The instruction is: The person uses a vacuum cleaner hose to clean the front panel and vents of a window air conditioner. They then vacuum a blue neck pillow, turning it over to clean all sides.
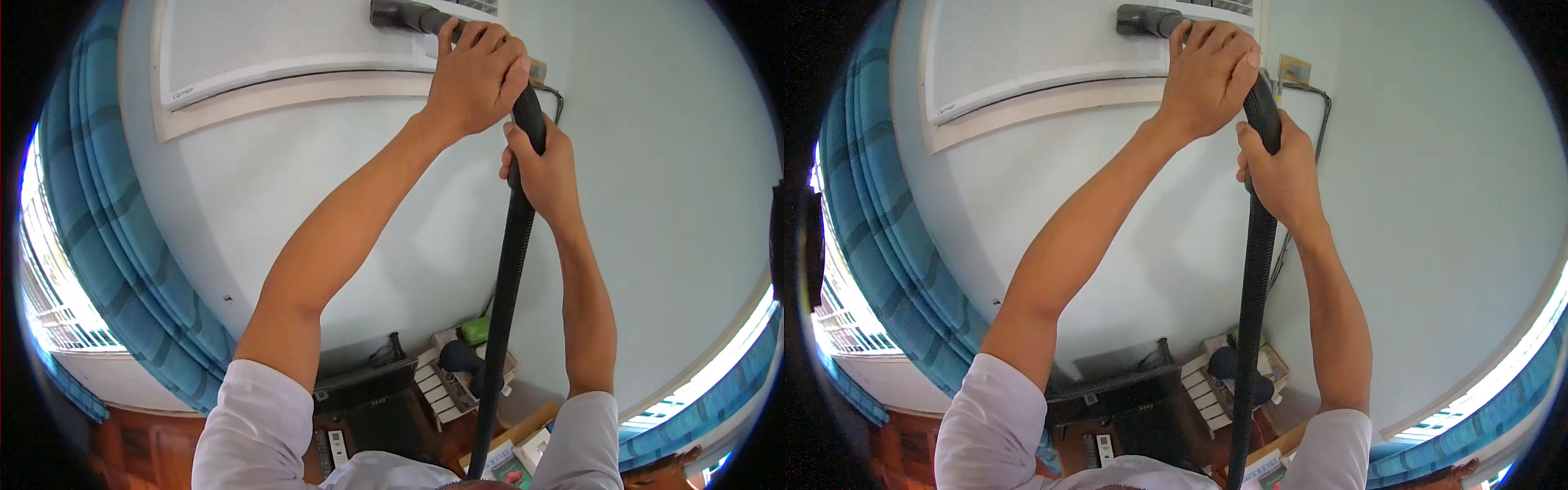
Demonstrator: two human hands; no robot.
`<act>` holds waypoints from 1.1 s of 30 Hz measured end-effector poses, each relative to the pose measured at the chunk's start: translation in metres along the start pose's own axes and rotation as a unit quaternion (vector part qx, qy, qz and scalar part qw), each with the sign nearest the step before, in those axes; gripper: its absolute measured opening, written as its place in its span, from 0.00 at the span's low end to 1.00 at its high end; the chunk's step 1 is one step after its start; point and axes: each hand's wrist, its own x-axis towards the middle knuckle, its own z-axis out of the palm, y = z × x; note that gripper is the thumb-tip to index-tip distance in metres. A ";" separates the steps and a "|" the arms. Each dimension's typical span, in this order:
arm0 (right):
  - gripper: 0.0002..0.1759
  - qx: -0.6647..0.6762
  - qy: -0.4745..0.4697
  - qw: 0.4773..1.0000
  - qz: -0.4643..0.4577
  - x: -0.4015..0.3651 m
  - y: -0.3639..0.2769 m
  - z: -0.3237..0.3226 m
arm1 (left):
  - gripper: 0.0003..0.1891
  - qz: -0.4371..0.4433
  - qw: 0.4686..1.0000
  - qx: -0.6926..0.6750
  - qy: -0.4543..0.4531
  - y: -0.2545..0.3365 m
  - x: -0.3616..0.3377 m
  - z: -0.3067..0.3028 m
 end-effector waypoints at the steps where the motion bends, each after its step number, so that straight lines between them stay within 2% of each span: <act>1: 0.15 -0.008 -0.003 1.000 0.003 -0.005 0.002 0.000 | 0.12 -0.017 0.999 -0.008 -0.029 0.004 -0.006 -0.002; 2: 0.14 -0.017 -0.006 1.000 0.007 -0.011 0.005 0.000 | 0.12 -0.034 0.998 -0.016 -0.058 0.008 -0.013 -0.003; 7: 0.13 -0.026 -0.018 0.999 0.016 -0.041 0.028 -0.002 | 0.12 -0.049 0.995 -0.013 -0.080 0.037 -0.040 -0.015; 9: 0.13 -0.028 -0.024 0.999 0.015 -0.054 0.033 -0.008 | 0.11 -0.070 0.991 -0.022 -0.116 0.051 -0.052 -0.020; 11: 0.13 -0.052 -0.048 0.996 0.048 -0.065 0.032 -0.021 | 0.15 -0.045 0.988 -0.018 -0.146 0.053 -0.061 -0.029; 13: 0.13 -0.034 -0.068 0.996 0.053 -0.071 0.027 -0.042 | 0.27 -0.010 0.968 -0.106 -0.226 0.057 -0.064 -0.039; 14: 0.12 -0.071 -0.111 0.987 0.093 -0.074 0.015 -0.052 | 0.40 -0.041 0.950 -0.148 -0.272 0.054 -0.069 -0.043; 15: 0.12 -0.108 -0.152 0.973 0.132 -0.076 0.005 -0.060 | 0.35 -0.047 0.927 -0.139 -0.345 0.048 -0.072 -0.045; 17: 0.11 -0.147 -0.158 0.968 0.126 -0.074 -0.008 -0.073 | 0.28 -0.017 0.902 -0.113 -0.417 0.048 -0.058 -0.047; 18: 0.11 -0.127 -0.152 0.975 0.104 -0.071 -0.014 -0.077 | 0.21 0.031 0.936 -0.084 -0.340 0.044 -0.049 -0.044; 19: 0.11 -0.106 -0.149 0.980 0.082 -0.066 -0.020 -0.081 | 0.21 0.040 0.938 -0.077 -0.334 0.038 -0.033 -0.040; 21: 0.11 -0.073 -0.141 0.987 -0.016 -0.043 -0.036 -0.087 | 0.19 0.153 0.965 0.008 -0.214 0.025 0.017 -0.035; 23: 0.13 -0.014 -0.110 0.994 -0.024 -0.019 -0.073 -0.083 | 0.18 0.248 0.947 0.030 -0.202 0.010 0.071 -0.022; 27: 0.20 -0.086 0.047 0.987 -0.127 0.055 -0.118 -0.073 | 0.18 0.136 0.981 0.062 -0.127 -0.045 0.158 0.000; 29: 0.21 -0.143 0.111 0.961 -0.209 0.099 -0.124 -0.066 | 0.06 0.108 0.983 0.062 -0.138 -0.061 0.197 0.003; 33: 0.23 -0.100 0.138 0.954 -0.247 0.168 -0.131 -0.052 | 0.10 0.120 0.979 0.105 -0.126 -0.102 0.229 0.018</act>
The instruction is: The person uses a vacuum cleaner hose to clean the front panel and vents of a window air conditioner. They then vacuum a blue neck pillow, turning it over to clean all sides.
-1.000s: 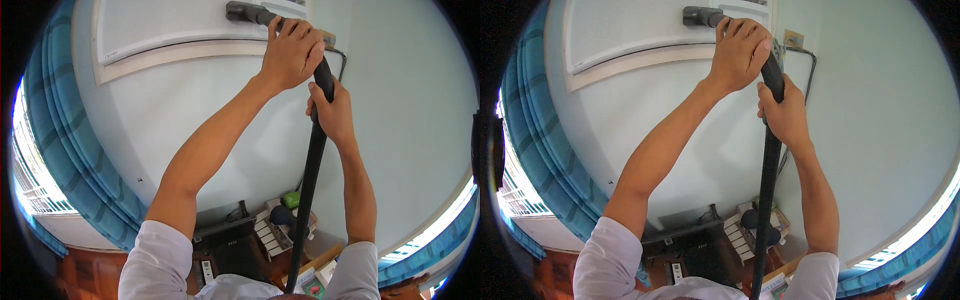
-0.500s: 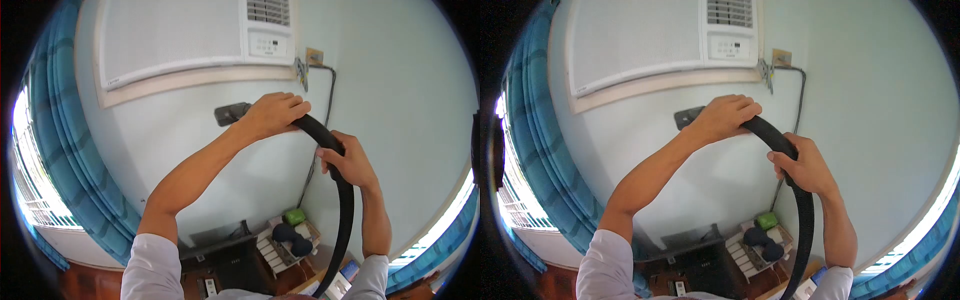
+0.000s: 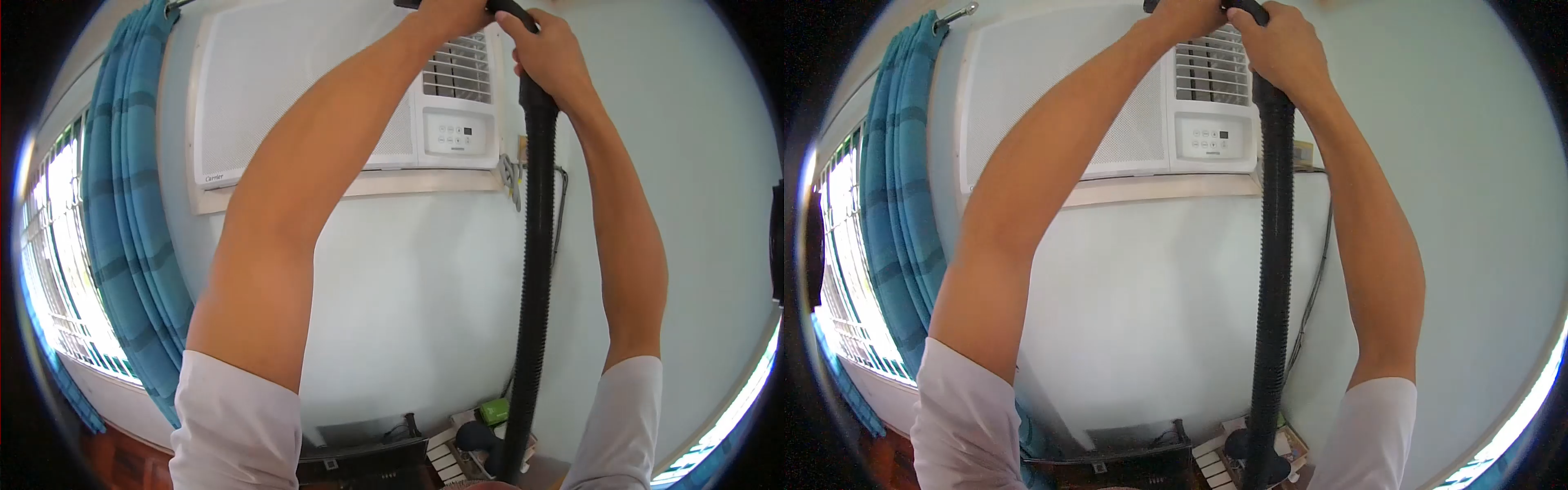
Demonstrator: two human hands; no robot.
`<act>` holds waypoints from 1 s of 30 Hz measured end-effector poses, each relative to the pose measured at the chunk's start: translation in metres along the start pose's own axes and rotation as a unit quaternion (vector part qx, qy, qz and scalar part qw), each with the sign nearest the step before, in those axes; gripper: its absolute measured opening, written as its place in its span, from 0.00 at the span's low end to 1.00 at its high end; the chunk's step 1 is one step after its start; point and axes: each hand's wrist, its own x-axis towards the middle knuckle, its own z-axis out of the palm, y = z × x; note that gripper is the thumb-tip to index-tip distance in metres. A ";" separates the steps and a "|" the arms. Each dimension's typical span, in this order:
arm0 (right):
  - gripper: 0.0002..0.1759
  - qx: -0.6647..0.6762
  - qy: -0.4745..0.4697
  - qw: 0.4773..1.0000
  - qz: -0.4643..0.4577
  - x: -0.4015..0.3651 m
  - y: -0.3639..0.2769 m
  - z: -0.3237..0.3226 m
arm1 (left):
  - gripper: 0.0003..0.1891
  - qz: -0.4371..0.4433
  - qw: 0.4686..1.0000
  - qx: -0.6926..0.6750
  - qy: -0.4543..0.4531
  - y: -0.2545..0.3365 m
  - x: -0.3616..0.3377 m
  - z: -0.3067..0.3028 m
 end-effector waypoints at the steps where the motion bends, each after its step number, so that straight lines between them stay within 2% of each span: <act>1: 0.23 -0.061 0.033 0.997 -0.027 0.013 0.007 0.007 | 0.11 -0.005 1.000 -0.013 -0.017 -0.013 0.001 0.008; 2: 0.24 -0.121 0.065 0.989 -0.053 0.018 0.008 0.012 | 0.11 -0.011 0.999 -0.026 -0.034 -0.021 0.000 0.012; 3: 0.23 -0.148 0.063 0.987 -0.031 0.021 0.010 0.018 | 0.11 -0.010 0.999 -0.023 -0.036 -0.028 0.000 0.016; 5: 0.23 -0.158 0.074 0.983 -0.049 0.027 0.020 0.032 | 0.10 -0.051 0.996 -0.033 -0.072 -0.038 -0.001 0.024; 9: 0.22 -0.172 0.065 0.982 -0.049 0.027 0.034 0.043 | 0.09 -0.037 0.998 0.002 -0.042 -0.053 -0.015 0.046; 10: 0.22 -0.173 0.071 0.980 -0.066 0.025 0.036 0.044 | 0.09 -0.033 0.999 0.006 -0.039 -0.050 -0.018 0.046; 18: 0.21 -0.150 0.029 0.988 -0.026 -0.013 0.045 0.039 | 0.12 -0.053 0.998 -0.003 -0.021 -0.009 -0.051 0.040; 20: 0.21 -0.147 0.016 0.989 -0.015 -0.023 0.049 0.039 | 0.13 -0.017 0.999 0.021 -0.017 -0.006 -0.060 0.037; 23: 0.23 -0.146 0.033 0.987 -0.059 -0.038 0.065 0.043 | 0.15 -0.034 0.999 0.027 -0.026 0.008 -0.072 0.034; 25: 0.21 -0.152 0.049 0.982 -0.103 -0.050 0.068 0.041 | 0.15 -0.028 0.999 0.020 -0.023 0.019 -0.081 0.029; 30: 0.20 -0.142 0.001 0.989 -0.036 -0.086 0.060 0.032 | 0.16 -0.036 0.999 -0.001 -0.007 0.049 -0.105 0.025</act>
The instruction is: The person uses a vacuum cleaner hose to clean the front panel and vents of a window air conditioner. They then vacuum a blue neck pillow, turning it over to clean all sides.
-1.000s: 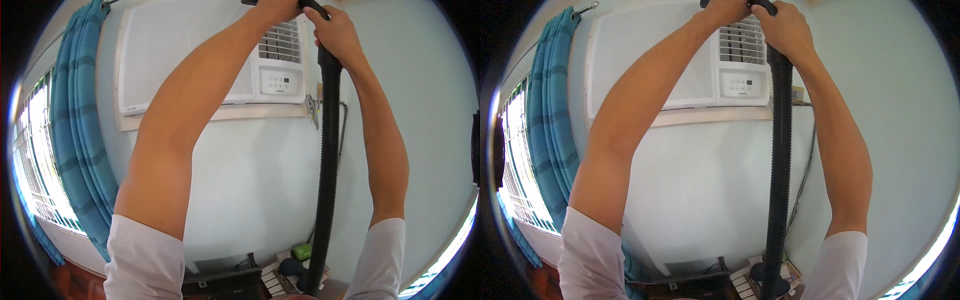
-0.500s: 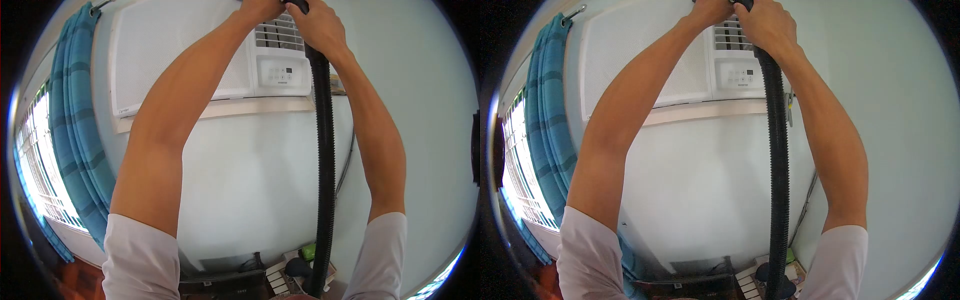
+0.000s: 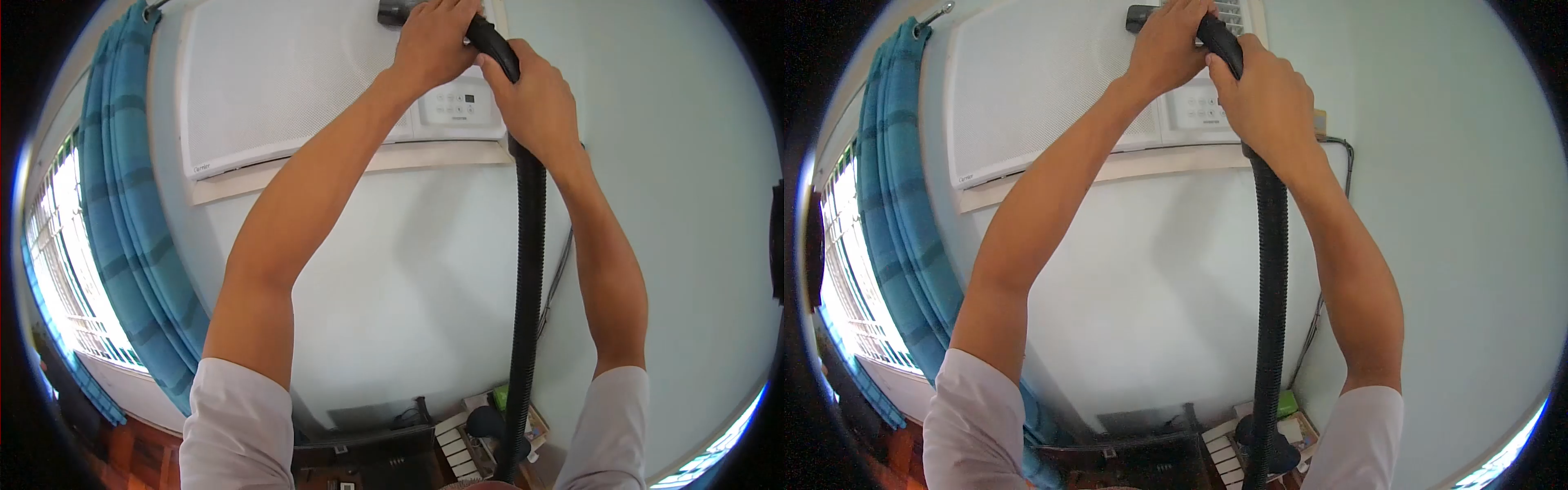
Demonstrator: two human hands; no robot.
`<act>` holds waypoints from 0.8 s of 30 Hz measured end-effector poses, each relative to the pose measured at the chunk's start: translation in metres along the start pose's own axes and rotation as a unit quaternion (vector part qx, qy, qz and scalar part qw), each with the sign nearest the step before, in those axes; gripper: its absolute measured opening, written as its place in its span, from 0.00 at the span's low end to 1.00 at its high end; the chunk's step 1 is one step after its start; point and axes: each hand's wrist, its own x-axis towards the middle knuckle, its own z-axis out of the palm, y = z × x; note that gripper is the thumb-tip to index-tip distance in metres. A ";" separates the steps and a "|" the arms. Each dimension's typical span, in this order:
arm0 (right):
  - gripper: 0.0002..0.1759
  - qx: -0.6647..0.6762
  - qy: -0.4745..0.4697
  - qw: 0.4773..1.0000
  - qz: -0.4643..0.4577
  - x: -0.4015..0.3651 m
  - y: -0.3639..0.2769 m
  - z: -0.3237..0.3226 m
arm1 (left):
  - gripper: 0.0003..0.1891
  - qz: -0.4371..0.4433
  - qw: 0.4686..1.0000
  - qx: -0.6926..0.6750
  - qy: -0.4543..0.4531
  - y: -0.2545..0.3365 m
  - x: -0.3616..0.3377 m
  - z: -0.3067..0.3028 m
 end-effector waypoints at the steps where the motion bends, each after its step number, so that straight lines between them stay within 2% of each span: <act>1: 0.20 0.003 -0.011 1.000 0.013 -0.007 0.000 -0.001 | 0.16 0.000 1.000 -0.004 0.008 0.006 -0.005 -0.001; 6: 0.19 0.023 -0.033 0.999 0.025 -0.040 -0.004 -0.010 | 0.17 -0.001 0.999 0.022 0.028 0.021 -0.034 0.005; 7: 0.19 0.020 -0.043 0.998 0.029 -0.046 -0.005 -0.012 | 0.16 -0.035 0.999 0.013 -0.003 0.028 -0.040 0.003; 10: 0.18 -0.001 -0.069 0.996 0.058 -0.067 -0.013 -0.018 | 0.17 -0.031 0.999 0.014 0.008 0.043 -0.055 -0.002; 14: 0.18 0.010 -0.080 0.995 0.052 -0.095 -0.015 -0.022 | 0.17 -0.044 0.999 -0.008 0.025 0.064 -0.079 -0.007; 17: 0.17 0.009 -0.086 0.995 0.044 -0.115 -0.014 -0.022 | 0.16 -0.051 0.998 -0.022 0.005 0.076 -0.095 -0.009; 24: 0.19 0.012 -0.162 0.978 0.130 -0.153 -0.012 -0.049 | 0.12 -0.059 0.997 -0.039 -0.025 0.121 -0.118 -0.022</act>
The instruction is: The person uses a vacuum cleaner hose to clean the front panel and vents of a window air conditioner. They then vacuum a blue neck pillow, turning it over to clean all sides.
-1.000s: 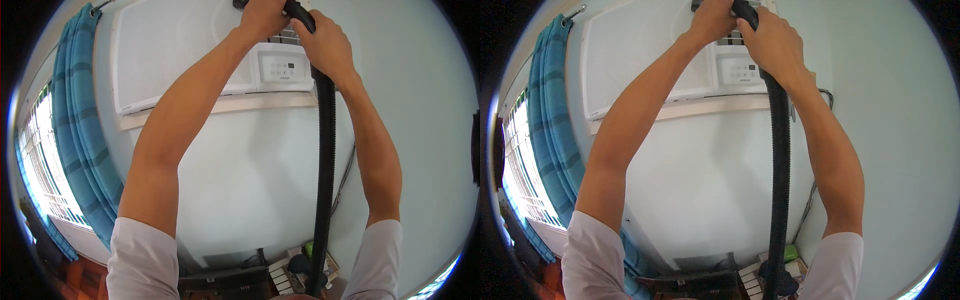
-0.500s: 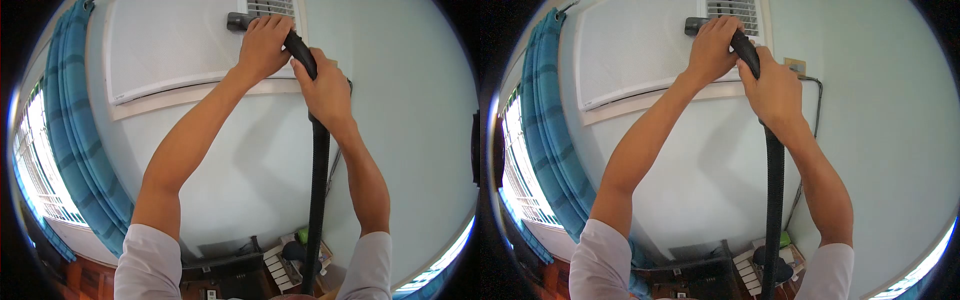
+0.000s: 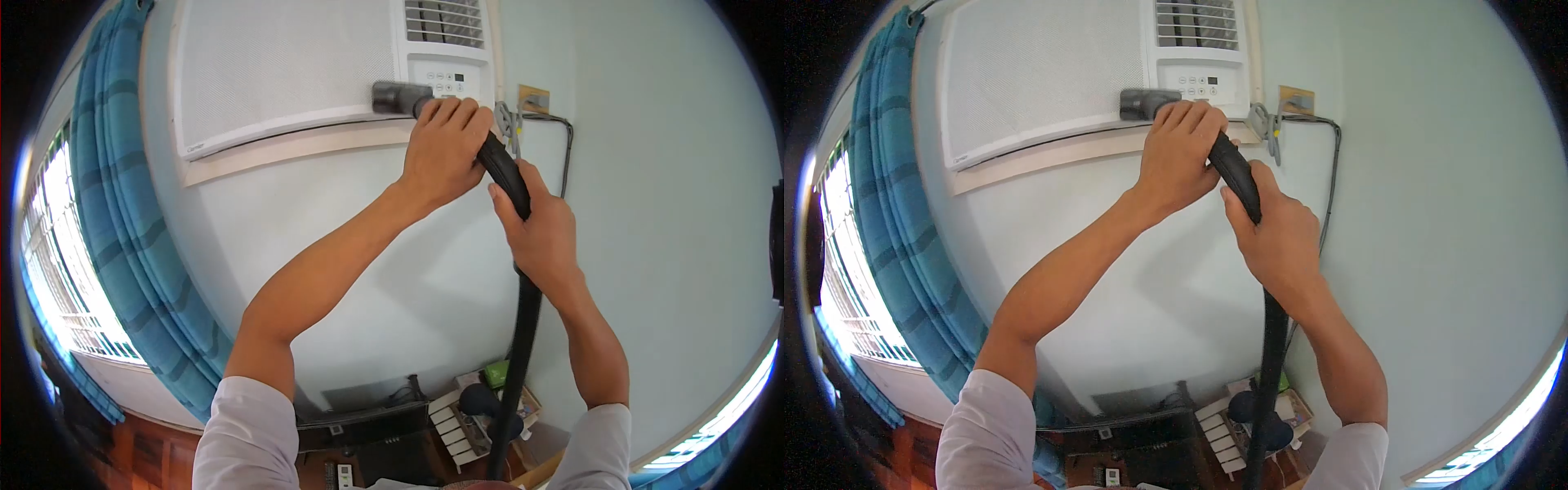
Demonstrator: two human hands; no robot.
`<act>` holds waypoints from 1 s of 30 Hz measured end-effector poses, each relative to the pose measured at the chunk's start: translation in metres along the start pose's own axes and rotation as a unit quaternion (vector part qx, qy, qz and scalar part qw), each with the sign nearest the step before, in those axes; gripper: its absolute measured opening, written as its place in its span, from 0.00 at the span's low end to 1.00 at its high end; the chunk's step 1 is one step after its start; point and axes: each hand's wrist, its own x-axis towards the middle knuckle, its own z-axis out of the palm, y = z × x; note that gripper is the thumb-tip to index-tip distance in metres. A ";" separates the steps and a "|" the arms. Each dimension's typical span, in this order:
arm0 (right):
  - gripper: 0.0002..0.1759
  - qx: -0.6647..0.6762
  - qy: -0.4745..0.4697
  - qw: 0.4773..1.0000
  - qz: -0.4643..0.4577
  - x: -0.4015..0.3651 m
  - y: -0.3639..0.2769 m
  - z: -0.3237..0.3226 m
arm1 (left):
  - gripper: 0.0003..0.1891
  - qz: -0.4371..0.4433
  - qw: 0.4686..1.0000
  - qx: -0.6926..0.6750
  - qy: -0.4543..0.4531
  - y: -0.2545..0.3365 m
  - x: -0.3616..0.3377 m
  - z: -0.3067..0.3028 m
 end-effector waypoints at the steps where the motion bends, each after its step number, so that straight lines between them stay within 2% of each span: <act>1: 0.21 0.011 -0.009 1.000 0.014 -0.003 0.001 -0.009 | 0.13 0.001 1.000 -0.007 -0.021 0.004 0.001 -0.001; 2: 0.21 0.010 -0.007 1.000 0.015 0.000 0.003 -0.019 | 0.14 0.002 0.999 -0.013 -0.043 0.008 0.007 -0.004; 4: 0.23 0.088 0.012 0.996 -0.030 0.010 0.005 -0.039 | 0.18 0.005 0.998 -0.013 -0.059 0.010 0.025 -0.008; 6: 0.24 0.083 0.020 0.996 -0.015 0.029 -0.004 -0.050 | 0.22 0.049 0.998 0.021 0.019 -0.002 0.055 -0.001; 8: 0.23 0.109 0.069 0.991 -0.045 0.058 -0.008 -0.054 | 0.21 0.079 0.995 0.049 0.027 -0.022 0.089 0.009; 10: 0.25 0.088 0.098 0.990 -0.055 0.094 -0.011 -0.054 | 0.16 0.092 0.993 0.026 0.064 -0.041 0.121 0.016; 12: 0.25 0.015 0.157 0.982 -0.103 0.153 -0.012 -0.055 | 0.16 0.104 0.991 0.022 0.079 -0.073 0.165 0.023; 16: 0.23 -0.022 0.220 0.965 -0.139 0.209 -0.038 -0.067 | 0.15 0.100 0.987 0.077 0.096 -0.107 0.215 0.031; 18: 0.23 -0.043 0.238 0.962 -0.125 0.230 -0.041 -0.066 | 0.14 0.046 0.992 0.066 0.093 -0.120 0.231 0.042; 20: 0.23 -0.044 0.242 0.959 -0.141 0.241 -0.042 -0.061 | 0.13 0.046 0.992 0.057 0.101 -0.135 0.237 0.052; 22: 0.23 -0.068 0.244 0.957 -0.140 0.256 -0.039 -0.052 | 0.14 0.000 0.995 0.042 0.087 -0.142 0.237 0.058; 26: 0.23 -0.066 0.236 0.960 -0.133 0.261 -0.031 -0.042 | 0.15 0.000 0.997 0.049 0.059 -0.146 0.225 0.060; 28: 0.23 -0.064 0.208 0.968 -0.121 0.254 -0.028 -0.036 | 0.18 0.037 0.996 0.054 0.063 -0.149 0.216 0.059; 29: 0.22 -0.069 0.276 0.944 -0.168 0.243 -0.025 -0.029 | 0.20 0.053 0.995 0.057 0.069 -0.150 0.212 0.058; 30: 0.22 -0.067 0.274 0.945 -0.169 0.244 -0.023 -0.027 | 0.20 0.051 0.995 0.059 0.068 -0.150 0.208 0.059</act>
